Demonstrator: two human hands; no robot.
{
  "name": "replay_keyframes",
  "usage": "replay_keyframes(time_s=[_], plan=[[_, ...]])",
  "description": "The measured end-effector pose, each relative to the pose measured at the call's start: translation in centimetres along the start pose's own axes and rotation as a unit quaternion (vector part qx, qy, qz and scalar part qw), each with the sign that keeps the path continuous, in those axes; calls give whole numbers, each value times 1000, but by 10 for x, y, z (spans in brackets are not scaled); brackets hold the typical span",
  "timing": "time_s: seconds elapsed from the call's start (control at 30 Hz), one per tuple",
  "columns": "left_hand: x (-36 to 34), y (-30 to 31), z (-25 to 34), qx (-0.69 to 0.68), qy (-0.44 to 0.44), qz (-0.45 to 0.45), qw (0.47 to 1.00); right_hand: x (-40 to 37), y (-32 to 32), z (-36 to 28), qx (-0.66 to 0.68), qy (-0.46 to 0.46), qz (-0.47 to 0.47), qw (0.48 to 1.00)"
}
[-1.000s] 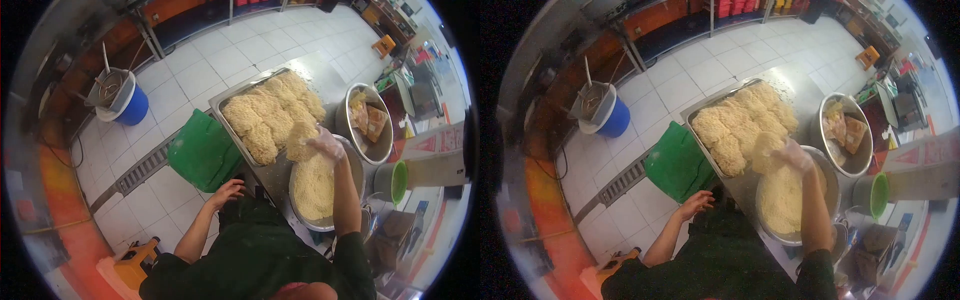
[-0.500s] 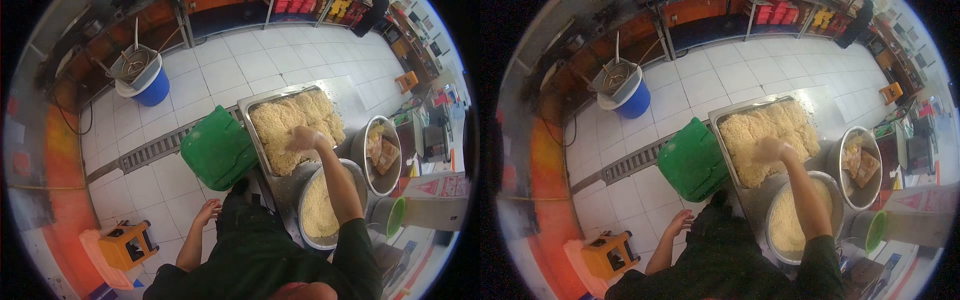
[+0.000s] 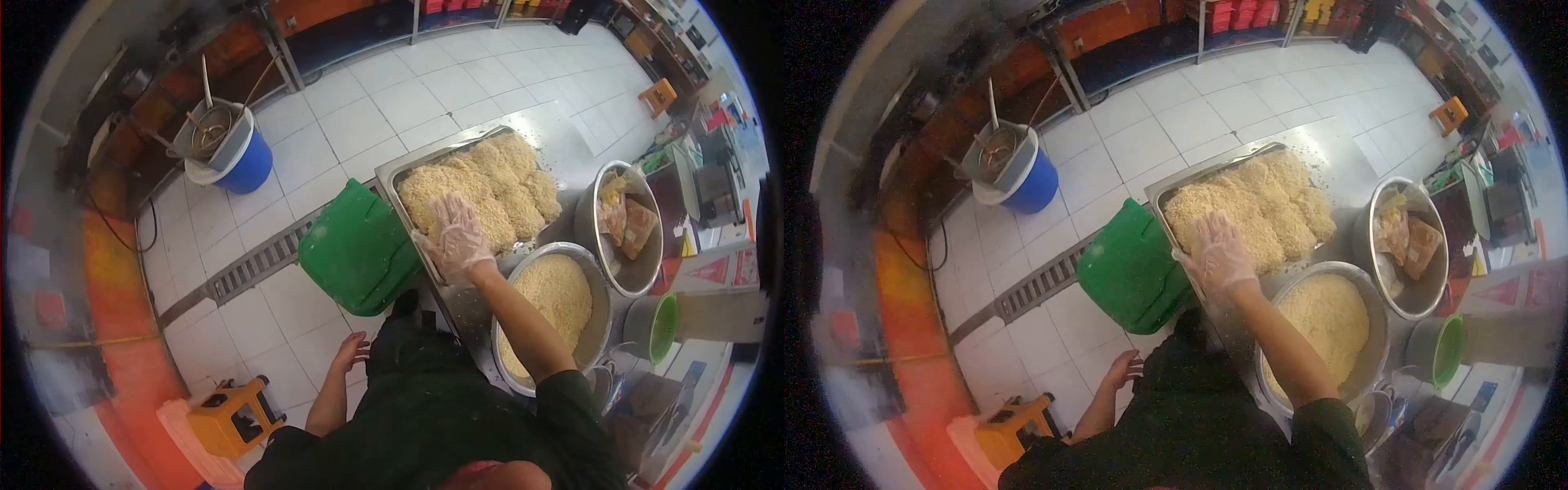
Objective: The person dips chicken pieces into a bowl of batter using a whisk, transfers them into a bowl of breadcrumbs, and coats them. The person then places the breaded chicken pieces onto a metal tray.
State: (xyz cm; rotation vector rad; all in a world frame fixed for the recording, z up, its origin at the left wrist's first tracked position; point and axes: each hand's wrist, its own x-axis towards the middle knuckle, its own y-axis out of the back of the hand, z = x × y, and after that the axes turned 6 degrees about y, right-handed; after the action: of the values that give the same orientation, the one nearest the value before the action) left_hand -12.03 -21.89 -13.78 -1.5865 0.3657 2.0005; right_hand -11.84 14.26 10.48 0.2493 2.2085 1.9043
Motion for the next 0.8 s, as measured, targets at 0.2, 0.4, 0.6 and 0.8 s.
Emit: replay_keyframes(time_s=[0.2, 0.4, 0.6, 0.8], plan=[[15, -17, 27, 94, -13, -23, 995, -59, 78, 42, 125, -99, 32, 987], [47, -18, 27, 179, 31, 19, 983, -276, 101, 96, 193, -289, 242, 906], [70, -17, 39, 314, 81, 0, 946, -470, 32, 70, -42, -640, 9, 767], [83, -48, 85, 376, 39, -66, 924, -520, -9, 16, 16, -669, -63, 740]])
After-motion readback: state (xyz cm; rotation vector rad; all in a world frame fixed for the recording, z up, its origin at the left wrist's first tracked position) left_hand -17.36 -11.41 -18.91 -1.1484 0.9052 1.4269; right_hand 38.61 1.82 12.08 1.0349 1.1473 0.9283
